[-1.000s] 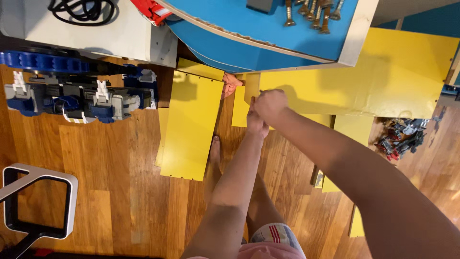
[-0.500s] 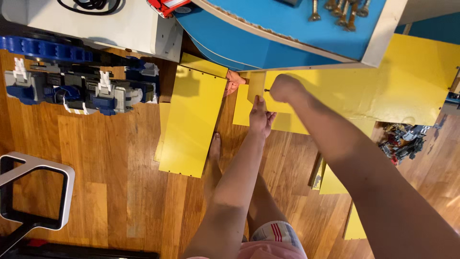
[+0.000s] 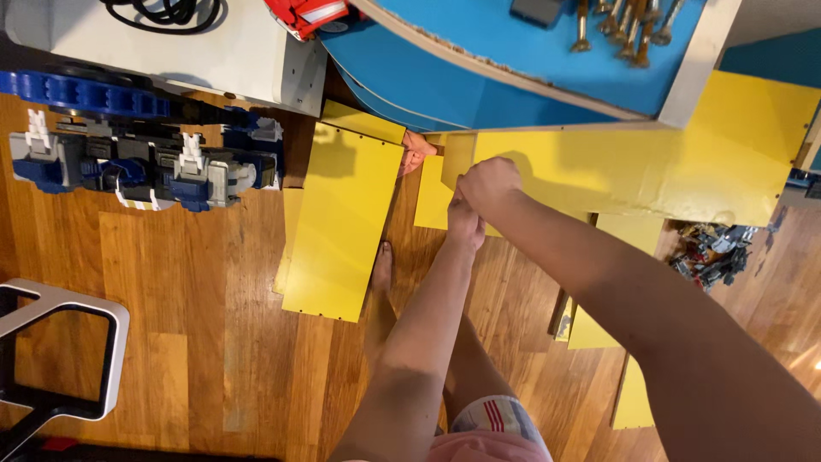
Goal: The person assembles a yellow and blue wooden shelving unit by inserting screws into pre-drilled holes and tightening them with a screwdriver. They work on multiple panels laid out on the floor, securing joints between the pieces.
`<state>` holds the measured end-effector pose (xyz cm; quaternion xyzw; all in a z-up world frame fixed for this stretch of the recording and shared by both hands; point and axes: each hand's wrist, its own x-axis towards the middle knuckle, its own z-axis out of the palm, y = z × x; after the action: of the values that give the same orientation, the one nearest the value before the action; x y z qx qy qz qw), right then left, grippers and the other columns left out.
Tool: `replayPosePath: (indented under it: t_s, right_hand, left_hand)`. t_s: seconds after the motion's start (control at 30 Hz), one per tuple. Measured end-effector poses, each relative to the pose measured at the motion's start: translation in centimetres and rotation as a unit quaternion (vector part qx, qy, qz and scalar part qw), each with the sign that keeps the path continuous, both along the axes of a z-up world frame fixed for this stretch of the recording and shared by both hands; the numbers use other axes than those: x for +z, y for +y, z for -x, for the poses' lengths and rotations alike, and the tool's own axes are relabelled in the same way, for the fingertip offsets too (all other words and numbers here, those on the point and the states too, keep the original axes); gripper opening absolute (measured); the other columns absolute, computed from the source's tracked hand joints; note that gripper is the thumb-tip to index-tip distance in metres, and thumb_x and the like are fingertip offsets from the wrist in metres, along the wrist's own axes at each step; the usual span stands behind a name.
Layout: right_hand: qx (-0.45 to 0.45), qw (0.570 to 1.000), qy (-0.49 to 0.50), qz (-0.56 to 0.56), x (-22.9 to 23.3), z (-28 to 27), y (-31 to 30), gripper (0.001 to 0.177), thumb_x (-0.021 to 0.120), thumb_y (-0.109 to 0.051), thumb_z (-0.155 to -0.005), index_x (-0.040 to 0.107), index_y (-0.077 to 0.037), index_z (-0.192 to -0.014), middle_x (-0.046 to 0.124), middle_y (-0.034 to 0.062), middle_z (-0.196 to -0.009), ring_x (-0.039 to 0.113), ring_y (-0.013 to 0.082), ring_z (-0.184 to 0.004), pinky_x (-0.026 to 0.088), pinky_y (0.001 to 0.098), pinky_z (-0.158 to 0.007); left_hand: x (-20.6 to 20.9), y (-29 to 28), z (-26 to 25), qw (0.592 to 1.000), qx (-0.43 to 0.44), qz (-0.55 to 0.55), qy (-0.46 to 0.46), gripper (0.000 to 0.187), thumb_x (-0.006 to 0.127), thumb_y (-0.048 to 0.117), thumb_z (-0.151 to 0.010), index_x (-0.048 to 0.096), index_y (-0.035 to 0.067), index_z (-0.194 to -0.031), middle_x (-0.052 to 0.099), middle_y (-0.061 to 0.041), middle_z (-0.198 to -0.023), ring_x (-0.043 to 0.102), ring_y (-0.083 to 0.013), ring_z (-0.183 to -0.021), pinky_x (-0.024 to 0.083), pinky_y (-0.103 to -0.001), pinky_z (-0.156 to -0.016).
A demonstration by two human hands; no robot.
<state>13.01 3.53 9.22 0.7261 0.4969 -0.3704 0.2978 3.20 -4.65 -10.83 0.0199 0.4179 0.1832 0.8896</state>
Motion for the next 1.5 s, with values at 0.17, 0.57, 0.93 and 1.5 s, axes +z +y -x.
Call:
replayPosePath:
  t_s: [0.17, 0.57, 0.93, 1.5]
  right_hand:
    - [-0.2, 0.977, -0.028, -0.071, -7.2, -4.4, -3.0, 0.029, 0.066, -0.03, -0.094, 0.079, -0.006, -0.103, 0.075, 0.0169, -0.106, 0.072, 0.032, -0.096, 0.056, 0.0421, -0.076]
    - [-0.251, 0.967, 0.033, 0.024, -8.7, -5.5, -2.9, 0.023, 0.063, -0.01, -0.09, 0.077, -0.001, -0.106, 0.076, 0.0228, -0.109, 0.073, 0.0348, -0.094, 0.058, 0.0442, -0.078]
    - [-0.099, 0.994, -0.018, 0.049, 0.1, -1.0, 1.7, 0.027, 0.069, -0.025, -0.092, 0.078, -0.012, -0.115, 0.075, 0.0091, -0.121, 0.07, 0.0291, -0.115, 0.06, 0.0426, -0.084]
    - [-0.618, 0.767, 0.174, -0.001, -10.4, -7.0, -5.5, 0.017, 0.064, -0.014, -0.093, 0.074, -0.001, -0.087, 0.068, 0.029, -0.08, 0.046, 0.02, -0.047, 0.032, 0.0397, -0.044]
  left_hand:
    - [1.1, 1.1, -0.3, 0.993, -0.073, 0.039, 0.085, 0.057, 0.059, 0.035, -0.104, 0.039, 0.031, -0.158, 0.063, 0.003, -0.105, 0.054, -0.0115, -0.076, 0.055, -0.029, -0.074]
    - [2.7, 1.7, -0.5, 0.992, -0.087, 0.037, 0.085, 0.066, 0.061, 0.045, -0.101, 0.039, 0.028, -0.161, 0.064, 0.003, -0.104, 0.059, -0.011, -0.082, 0.053, -0.032, -0.085]
    - [-0.1, 0.3, 0.1, 0.998, -0.044, -0.038, -0.016, 0.051, 0.06, 0.025, -0.11, 0.048, 0.027, -0.16, 0.052, 0.009, -0.086, 0.042, -0.0043, -0.063, 0.045, -0.026, -0.063]
    - [2.2, 2.0, -0.3, 0.984, -0.131, 0.029, 0.113, 0.066, 0.061, 0.045, -0.1, 0.038, 0.032, -0.16, 0.061, 0.001, -0.097, 0.057, -0.0122, -0.077, 0.052, -0.034, -0.082]
